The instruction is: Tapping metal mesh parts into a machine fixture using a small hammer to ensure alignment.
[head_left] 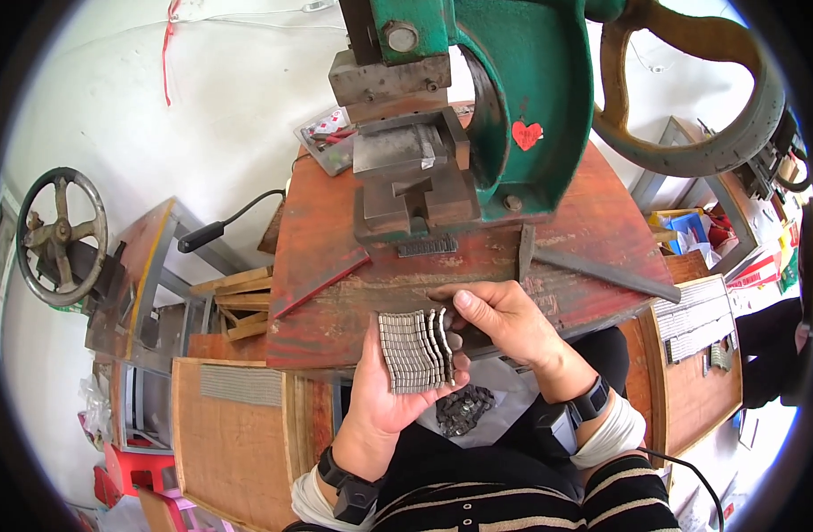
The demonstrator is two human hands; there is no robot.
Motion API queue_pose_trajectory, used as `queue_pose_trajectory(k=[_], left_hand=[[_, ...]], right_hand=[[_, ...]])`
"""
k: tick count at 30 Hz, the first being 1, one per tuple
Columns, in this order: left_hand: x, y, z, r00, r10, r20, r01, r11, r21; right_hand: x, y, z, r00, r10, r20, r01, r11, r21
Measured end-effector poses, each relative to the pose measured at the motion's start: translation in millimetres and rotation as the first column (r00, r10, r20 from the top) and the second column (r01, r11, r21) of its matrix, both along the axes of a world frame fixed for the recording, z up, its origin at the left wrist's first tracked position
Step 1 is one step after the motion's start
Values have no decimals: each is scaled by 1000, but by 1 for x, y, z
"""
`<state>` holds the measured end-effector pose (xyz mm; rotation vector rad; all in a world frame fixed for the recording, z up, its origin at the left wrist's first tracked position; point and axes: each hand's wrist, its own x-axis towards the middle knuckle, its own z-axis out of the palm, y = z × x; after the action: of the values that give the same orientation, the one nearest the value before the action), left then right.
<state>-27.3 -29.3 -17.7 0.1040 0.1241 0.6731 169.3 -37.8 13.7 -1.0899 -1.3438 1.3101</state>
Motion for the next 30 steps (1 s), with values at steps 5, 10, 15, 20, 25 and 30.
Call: queue_pose_trajectory(k=[5, 10, 15, 20, 25, 30], left_hand=[[-3, 2, -2, 999, -4, 37, 3, 1000, 30], [-6, 4, -2, 998, -51, 48, 49, 998, 37], [0, 0, -10, 987, -54, 148, 61, 997, -45], [1, 0, 2, 987, -61, 147, 72, 995, -75], [9, 2, 4, 987, -125, 100, 132, 989, -65], [12, 7, 12, 991, -117, 73, 119, 992, -34]], right_hand=[[-1, 1, 0, 999, 48, -23, -48, 999, 22], [-8, 3, 6, 993, 36, -111, -39, 999, -21], [-12, -1, 14, 999, -6, -40, 9, 998, 55], [-7, -6, 24, 998, -62, -24, 61, 998, -16], [-2, -6, 35, 999, -41, 5, 41, 999, -27], [1, 1, 32, 995, -95, 34, 96, 995, -15]])
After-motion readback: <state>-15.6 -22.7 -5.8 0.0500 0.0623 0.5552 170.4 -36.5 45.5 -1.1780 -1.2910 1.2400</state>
